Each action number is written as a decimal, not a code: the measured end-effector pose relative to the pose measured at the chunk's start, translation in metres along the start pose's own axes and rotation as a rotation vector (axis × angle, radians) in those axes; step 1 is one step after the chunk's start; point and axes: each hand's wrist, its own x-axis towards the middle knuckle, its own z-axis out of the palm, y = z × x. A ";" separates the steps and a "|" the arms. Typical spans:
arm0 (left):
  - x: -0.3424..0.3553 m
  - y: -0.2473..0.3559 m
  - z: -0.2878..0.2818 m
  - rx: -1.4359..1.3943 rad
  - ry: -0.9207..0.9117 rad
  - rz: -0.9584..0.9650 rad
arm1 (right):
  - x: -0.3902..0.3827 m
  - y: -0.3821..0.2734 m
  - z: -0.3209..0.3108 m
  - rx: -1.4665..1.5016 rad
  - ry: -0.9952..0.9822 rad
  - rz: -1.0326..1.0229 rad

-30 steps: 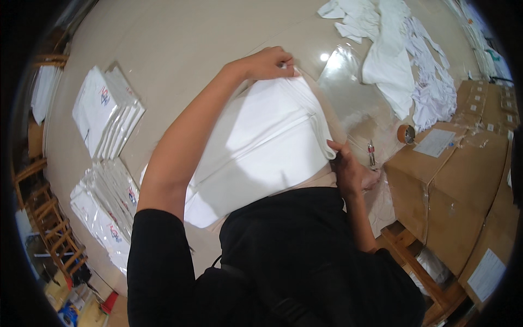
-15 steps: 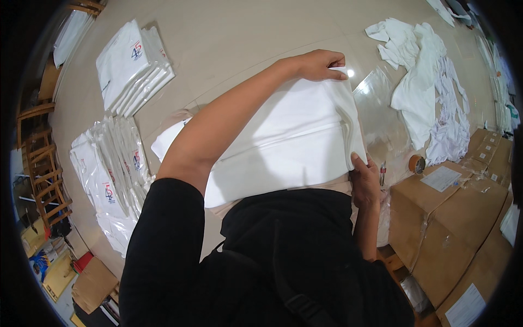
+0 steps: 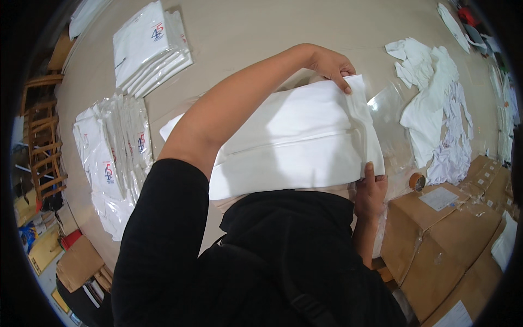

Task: The person folds white polo shirts and places them into clear plastic bags. They also use scissors to trim loose threads from the shirts before folding and packaging them.

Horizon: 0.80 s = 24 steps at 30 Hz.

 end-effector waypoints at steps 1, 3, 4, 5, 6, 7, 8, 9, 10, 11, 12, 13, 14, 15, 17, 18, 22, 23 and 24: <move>-0.005 -0.004 -0.004 -0.050 0.010 0.016 | -0.003 -0.004 0.005 -0.022 -0.026 -0.013; -0.017 -0.008 -0.014 -0.114 0.088 0.038 | -0.009 -0.024 0.025 -0.131 -0.016 -0.045; -0.024 -0.003 -0.021 -0.125 0.151 0.043 | -0.015 -0.045 0.042 -0.216 0.023 -0.066; -0.031 0.005 -0.028 -0.133 0.214 0.051 | -0.010 -0.049 0.048 -0.262 0.025 -0.127; -0.039 0.012 -0.037 -0.129 0.263 0.064 | -0.005 -0.053 0.054 -0.313 0.035 -0.186; -0.049 0.020 -0.048 -0.119 0.315 0.079 | 0.014 -0.053 0.051 -0.321 0.004 -0.287; -0.059 0.028 -0.058 -0.110 0.366 0.095 | 0.032 -0.054 0.051 -0.329 -0.026 -0.388; -0.071 0.034 -0.070 -0.078 0.413 0.095 | 0.047 -0.058 0.059 -0.328 -0.048 -0.419; -0.083 0.036 -0.084 -0.048 0.461 0.095 | 0.061 -0.063 0.072 -0.328 -0.069 -0.448; -0.093 0.037 -0.096 -0.017 0.508 0.096 | 0.076 -0.069 0.085 -0.328 -0.090 -0.478; -0.097 0.028 -0.109 -0.005 0.622 0.154 | 0.093 -0.075 0.099 -0.396 -0.074 -0.501; -0.100 0.014 -0.124 0.009 0.735 0.209 | 0.114 -0.079 0.114 -0.397 -0.093 -0.536; -0.101 -0.002 -0.137 0.017 0.846 0.270 | 0.135 -0.082 0.128 -0.404 -0.108 -0.573; -0.100 -0.010 -0.147 0.027 0.948 0.342 | 0.155 -0.086 0.140 -0.347 -0.146 -0.629; -0.142 -0.014 -0.154 0.018 1.043 0.345 | 0.179 -0.084 0.184 -0.302 -0.192 -0.669; -0.155 -0.017 -0.157 0.007 1.080 0.360 | 0.180 -0.085 0.198 -0.287 -0.199 -0.693; -0.246 -0.033 -0.120 0.307 1.149 0.392 | 0.153 -0.077 0.236 -0.289 -0.242 -0.816; -0.255 -0.033 -0.101 0.332 1.147 0.364 | 0.133 -0.084 0.228 -0.361 -0.208 -0.900; -0.285 -0.029 -0.069 0.372 1.158 0.297 | 0.107 -0.082 0.225 -0.412 -0.204 -0.964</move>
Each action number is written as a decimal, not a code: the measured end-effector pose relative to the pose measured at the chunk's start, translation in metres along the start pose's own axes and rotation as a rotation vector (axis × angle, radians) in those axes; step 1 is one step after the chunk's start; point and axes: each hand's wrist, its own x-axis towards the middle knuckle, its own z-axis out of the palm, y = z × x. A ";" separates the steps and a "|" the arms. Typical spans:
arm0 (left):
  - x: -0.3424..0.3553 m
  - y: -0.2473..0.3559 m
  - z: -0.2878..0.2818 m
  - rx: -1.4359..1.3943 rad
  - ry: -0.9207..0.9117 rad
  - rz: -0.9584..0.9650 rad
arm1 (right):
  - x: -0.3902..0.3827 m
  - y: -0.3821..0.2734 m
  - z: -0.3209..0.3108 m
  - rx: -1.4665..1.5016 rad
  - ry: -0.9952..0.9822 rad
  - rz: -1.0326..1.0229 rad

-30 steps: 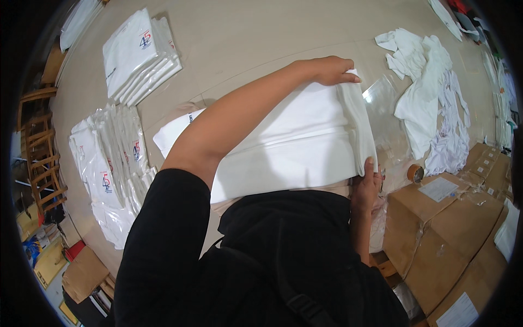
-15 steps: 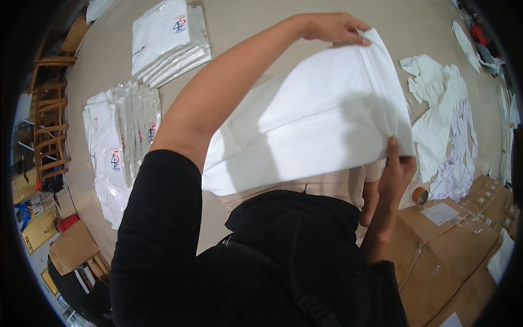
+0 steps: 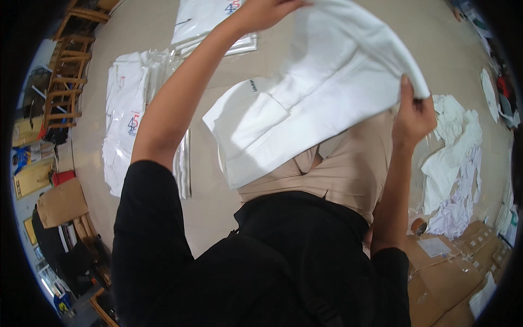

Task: The person folds white polo shirts and places them into clear plastic bags. They also use scissors to trim loose threads from the shirts before folding and packaging them.

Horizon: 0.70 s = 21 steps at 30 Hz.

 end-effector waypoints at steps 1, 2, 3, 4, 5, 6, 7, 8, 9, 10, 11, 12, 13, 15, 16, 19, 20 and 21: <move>-0.039 0.023 -0.025 0.263 -0.041 -0.110 | -0.022 -0.011 0.001 -0.063 -0.043 -0.164; -0.088 0.046 -0.041 0.384 -0.008 -0.127 | -0.048 -0.024 0.006 -0.117 -0.090 -0.320; -0.140 0.054 -0.058 0.505 0.002 -0.095 | -0.069 -0.053 0.016 -0.046 -0.233 -0.471; -0.186 0.062 -0.064 0.405 0.005 -0.179 | -0.094 -0.068 0.025 0.058 -0.354 -0.522; -0.232 0.066 -0.063 0.403 0.047 -0.226 | -0.111 -0.089 0.031 0.124 -0.590 -0.557; -0.273 0.064 -0.058 0.396 0.093 -0.259 | -0.138 -0.093 0.044 0.240 -0.681 -0.546; -0.306 0.055 -0.053 0.471 0.113 -0.303 | -0.159 -0.097 0.058 0.378 -0.808 -0.528; -0.336 0.048 -0.045 0.552 0.135 -0.357 | -0.178 -0.100 0.073 0.299 -0.970 -0.679; -0.351 0.037 -0.034 0.563 0.151 -0.366 | -0.199 -0.099 0.092 0.386 -0.923 -0.742; -0.363 0.028 -0.026 0.576 0.166 -0.378 | -0.220 -0.091 0.105 0.337 -1.040 -0.802; -0.376 0.018 -0.016 0.587 0.181 -0.389 | -0.237 -0.080 0.115 0.282 -1.159 -0.861; -0.390 0.007 -0.007 0.593 0.172 -0.402 | -0.251 -0.072 0.121 0.219 -1.211 -0.921; -0.398 0.000 0.004 0.568 0.207 -0.408 | -0.261 -0.068 0.124 0.157 -1.268 -0.980; -0.409 -0.008 0.016 0.528 0.223 -0.442 | -0.269 -0.065 0.125 0.067 -1.316 -1.017; -0.414 -0.009 0.019 0.512 0.203 -0.469 | -0.266 -0.065 0.123 0.040 -1.330 -1.034; -0.427 -0.011 0.031 0.377 0.136 -0.490 | -0.253 -0.077 0.110 -0.065 -1.351 -1.092; -0.431 -0.011 0.035 0.319 0.110 -0.488 | -0.247 -0.084 0.104 -0.115 -1.346 -1.121; -0.433 -0.011 0.039 0.327 0.126 -0.477 | -0.245 -0.087 0.101 -0.168 -1.336 -1.148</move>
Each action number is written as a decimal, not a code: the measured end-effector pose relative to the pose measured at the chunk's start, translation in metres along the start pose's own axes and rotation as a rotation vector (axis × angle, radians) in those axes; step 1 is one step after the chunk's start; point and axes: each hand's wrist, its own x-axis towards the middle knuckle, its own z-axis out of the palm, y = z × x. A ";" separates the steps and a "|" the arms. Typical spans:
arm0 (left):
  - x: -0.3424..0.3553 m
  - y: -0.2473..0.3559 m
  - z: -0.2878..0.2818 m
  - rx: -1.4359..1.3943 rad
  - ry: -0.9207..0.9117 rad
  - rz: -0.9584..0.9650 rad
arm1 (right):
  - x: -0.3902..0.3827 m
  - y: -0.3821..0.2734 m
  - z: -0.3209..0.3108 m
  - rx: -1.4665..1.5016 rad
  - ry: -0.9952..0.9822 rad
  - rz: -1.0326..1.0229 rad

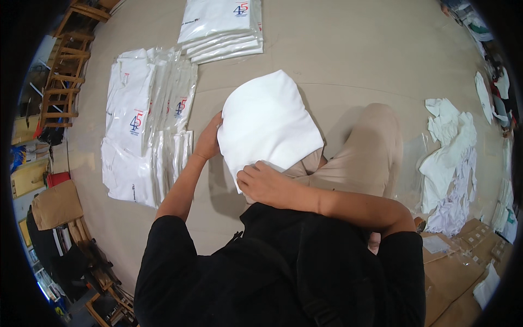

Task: The person folds white polo shirts and places them into clear plastic bags. They also use scissors to trim loose threads from the shirts before folding and packaging them.

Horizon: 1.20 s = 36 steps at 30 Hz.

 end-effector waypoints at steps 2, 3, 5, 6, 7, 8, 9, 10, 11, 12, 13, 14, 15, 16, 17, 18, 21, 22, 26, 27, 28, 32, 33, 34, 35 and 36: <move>-0.004 0.002 0.011 0.004 0.037 0.015 | 0.002 -0.006 0.004 -0.063 0.059 0.034; -0.004 0.000 0.015 -0.020 0.079 -0.024 | 0.005 -0.008 0.007 -0.094 0.091 0.050; -0.005 -0.002 0.022 -0.068 0.166 -0.105 | 0.014 -0.011 0.019 -0.075 0.059 0.095; -0.001 0.002 0.023 -0.054 0.189 -0.118 | 0.015 -0.011 0.023 -0.065 0.042 0.122; 0.003 0.005 0.023 -0.040 0.212 -0.130 | 0.013 -0.008 0.027 -0.065 0.035 0.099; 0.007 0.009 0.022 -0.026 0.236 -0.143 | 0.011 -0.005 0.030 -0.065 0.029 0.076; 0.007 0.009 0.017 -0.001 0.262 -0.145 | 0.011 -0.001 0.029 -0.067 0.027 0.051; 0.005 0.010 0.009 0.023 0.288 -0.146 | 0.009 0.002 0.027 0.009 0.114 0.066; 0.003 0.012 0.004 0.046 0.313 -0.145 | 0.005 0.005 0.025 0.084 0.202 0.082; 0.009 0.025 -0.003 0.104 0.346 -0.139 | 0.000 0.008 0.021 0.158 0.287 0.104; 0.008 0.027 -0.015 0.081 0.329 -0.170 | -0.002 0.009 0.012 0.291 0.342 0.183; 0.010 0.024 -0.025 -0.019 0.325 -0.177 | -0.006 0.011 0.002 0.424 0.396 0.263; 0.011 0.025 -0.033 -0.113 0.323 -0.185 | -0.008 0.013 -0.011 0.560 0.451 0.337; 0.018 0.033 -0.031 -0.366 0.378 -0.217 | -0.015 0.019 -0.023 0.539 0.526 0.400; 0.027 0.040 -0.031 -0.426 0.399 -0.169 | -0.023 0.028 -0.038 0.516 0.602 0.464; 0.044 0.060 -0.035 -0.489 0.421 -0.121 | -0.032 0.036 -0.057 0.489 0.676 0.528; 0.103 0.120 -0.035 -0.523 0.526 0.058 | -0.067 0.062 -0.097 0.515 0.928 0.769; 0.120 0.132 -0.026 -0.561 0.576 0.096 | -0.080 0.071 -0.104 0.519 1.044 0.800; 0.168 0.212 0.001 -0.524 0.767 0.244 | -0.137 0.075 -0.132 0.149 1.257 0.880; 0.179 0.235 0.008 -0.505 0.812 0.272 | -0.156 0.066 -0.141 0.028 1.255 0.895; 0.187 0.263 0.011 -0.736 0.736 0.464 | -0.175 0.057 -0.148 -0.091 1.253 0.913; 0.183 0.346 0.012 -0.811 0.586 0.283 | -0.202 0.008 -0.186 -0.274 1.341 1.150; 0.187 0.358 0.013 -0.810 0.483 0.249 | -0.205 0.003 -0.201 -0.244 1.320 1.185; 0.193 0.367 0.016 -0.809 0.380 0.219 | -0.208 -0.002 -0.216 -0.220 1.298 1.218; 0.199 0.374 0.023 -0.805 0.278 0.189 | -0.217 0.006 -0.216 -0.082 1.326 1.265; 0.208 0.375 0.038 -0.789 0.183 0.099 | -0.226 0.012 -0.215 0.047 1.355 1.307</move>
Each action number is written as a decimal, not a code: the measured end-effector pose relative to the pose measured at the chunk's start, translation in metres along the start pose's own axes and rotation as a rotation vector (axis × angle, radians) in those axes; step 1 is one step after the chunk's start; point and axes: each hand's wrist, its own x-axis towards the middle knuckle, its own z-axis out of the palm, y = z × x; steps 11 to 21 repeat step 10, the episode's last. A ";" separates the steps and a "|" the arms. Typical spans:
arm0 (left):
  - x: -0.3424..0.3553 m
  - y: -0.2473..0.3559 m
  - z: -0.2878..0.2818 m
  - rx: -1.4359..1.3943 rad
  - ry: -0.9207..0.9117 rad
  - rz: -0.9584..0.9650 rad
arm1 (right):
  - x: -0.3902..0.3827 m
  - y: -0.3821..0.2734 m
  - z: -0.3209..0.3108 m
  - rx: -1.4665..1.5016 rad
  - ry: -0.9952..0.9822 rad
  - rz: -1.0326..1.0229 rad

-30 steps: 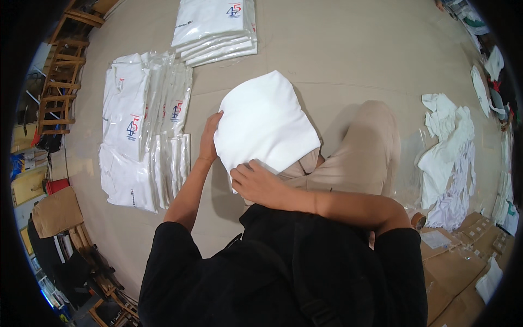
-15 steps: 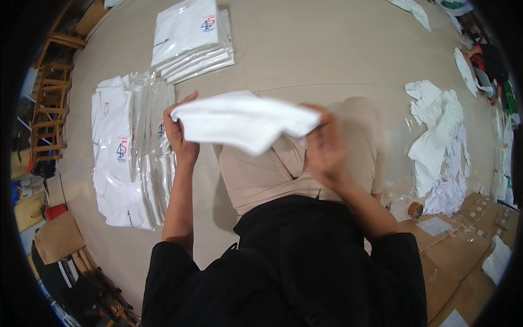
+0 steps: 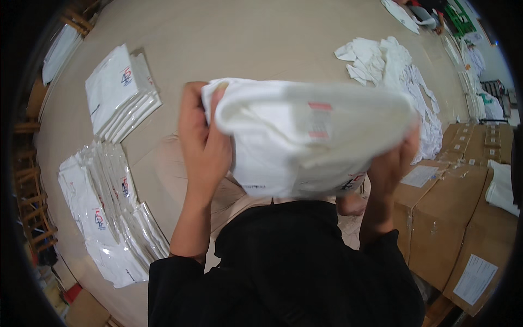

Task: The person folds white polo shirts and places them into clear plastic bags. They also use scissors to trim loose threads from the shirts before folding and packaging them.

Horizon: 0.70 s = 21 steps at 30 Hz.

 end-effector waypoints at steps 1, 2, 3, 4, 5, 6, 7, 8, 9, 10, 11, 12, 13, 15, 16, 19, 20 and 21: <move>0.002 -0.021 0.008 0.019 -0.003 -0.157 | 0.008 0.014 0.003 0.040 -0.049 0.165; 0.003 -0.054 0.019 0.031 -0.009 -0.310 | 0.014 0.045 0.005 -0.012 -0.097 0.247; 0.003 -0.090 0.028 0.105 -0.025 -0.411 | 0.014 0.088 0.010 -0.056 -0.150 0.330; 0.003 -0.127 0.041 0.168 -0.047 -0.514 | 0.013 0.132 0.016 -0.063 -0.160 0.382; 0.004 -0.157 0.057 0.239 -0.106 -0.577 | 0.007 0.174 0.019 -0.073 -0.162 0.436; 0.001 -0.181 0.070 0.314 -0.162 -0.637 | 0.001 0.210 0.020 -0.174 -0.169 0.499; -0.007 -0.202 0.070 0.313 -0.123 -0.649 | -0.005 0.232 0.028 -0.260 -0.197 0.555; -0.015 -0.223 0.070 0.308 -0.085 -0.662 | -0.012 0.243 0.032 -0.227 -0.167 0.570; -0.017 -0.228 0.074 0.299 -0.059 -0.677 | -0.018 0.251 0.034 -0.202 -0.128 0.589; -0.021 -0.232 0.074 0.278 -0.035 -0.718 | -0.024 0.258 0.034 -0.176 -0.089 0.607; -0.021 -0.232 0.074 0.278 -0.035 -0.718 | -0.024 0.258 0.034 -0.176 -0.089 0.607; -0.021 -0.232 0.074 0.278 -0.035 -0.718 | -0.024 0.258 0.034 -0.176 -0.089 0.607; -0.021 -0.232 0.074 0.278 -0.035 -0.718 | -0.024 0.258 0.034 -0.176 -0.089 0.607; -0.021 -0.232 0.074 0.278 -0.035 -0.718 | -0.024 0.258 0.034 -0.176 -0.089 0.607; -0.021 -0.232 0.074 0.278 -0.035 -0.718 | -0.024 0.258 0.034 -0.176 -0.089 0.607; -0.021 -0.232 0.074 0.278 -0.035 -0.718 | -0.024 0.258 0.034 -0.176 -0.089 0.607; -0.021 -0.232 0.074 0.278 -0.035 -0.718 | -0.024 0.258 0.034 -0.176 -0.089 0.607; -0.021 -0.232 0.074 0.278 -0.035 -0.718 | -0.024 0.258 0.034 -0.176 -0.089 0.607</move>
